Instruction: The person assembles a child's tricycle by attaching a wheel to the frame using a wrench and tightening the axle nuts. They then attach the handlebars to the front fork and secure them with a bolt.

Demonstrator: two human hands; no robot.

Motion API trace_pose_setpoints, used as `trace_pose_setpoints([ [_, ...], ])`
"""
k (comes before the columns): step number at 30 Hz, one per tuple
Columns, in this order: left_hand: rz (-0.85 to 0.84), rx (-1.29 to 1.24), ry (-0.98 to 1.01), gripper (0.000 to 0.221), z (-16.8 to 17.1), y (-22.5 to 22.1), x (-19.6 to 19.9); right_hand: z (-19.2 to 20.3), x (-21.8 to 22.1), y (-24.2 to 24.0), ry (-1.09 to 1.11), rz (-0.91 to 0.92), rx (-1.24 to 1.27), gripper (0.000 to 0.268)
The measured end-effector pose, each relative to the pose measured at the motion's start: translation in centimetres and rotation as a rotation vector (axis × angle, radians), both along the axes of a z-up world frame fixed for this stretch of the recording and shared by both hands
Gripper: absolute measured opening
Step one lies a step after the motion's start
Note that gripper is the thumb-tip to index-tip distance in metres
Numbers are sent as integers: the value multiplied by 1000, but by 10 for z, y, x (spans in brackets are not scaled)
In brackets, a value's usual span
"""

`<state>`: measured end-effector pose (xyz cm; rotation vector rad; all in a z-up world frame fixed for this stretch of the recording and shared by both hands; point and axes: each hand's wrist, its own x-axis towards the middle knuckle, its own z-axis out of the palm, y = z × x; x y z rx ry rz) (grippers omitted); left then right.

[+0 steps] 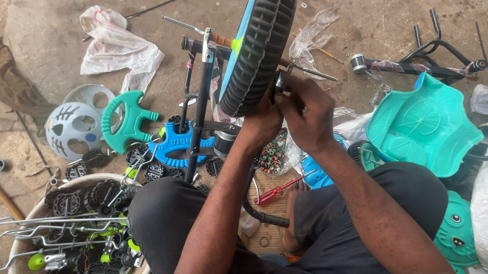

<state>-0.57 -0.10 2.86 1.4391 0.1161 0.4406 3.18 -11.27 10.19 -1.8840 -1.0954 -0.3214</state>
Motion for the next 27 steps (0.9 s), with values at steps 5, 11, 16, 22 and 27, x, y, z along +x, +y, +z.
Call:
trace_pose_setpoints([
  [5,9,-12,31,37,-1,1,1,-1,1,2,-9,-12,23,16],
  [11,11,59,53,31,3,0,0,-4,5,5,-48,-25,46,19],
  [16,80,173,63,33,6,-2,1,-7,15,6,-66,-16,-17,20],
  [22,127,242,69,36,11,0,-7,-5,15,7,-49,39,2,19],
  [27,140,222,41,45,5,-1,-10,0,13,12,-32,36,-9,22],
])
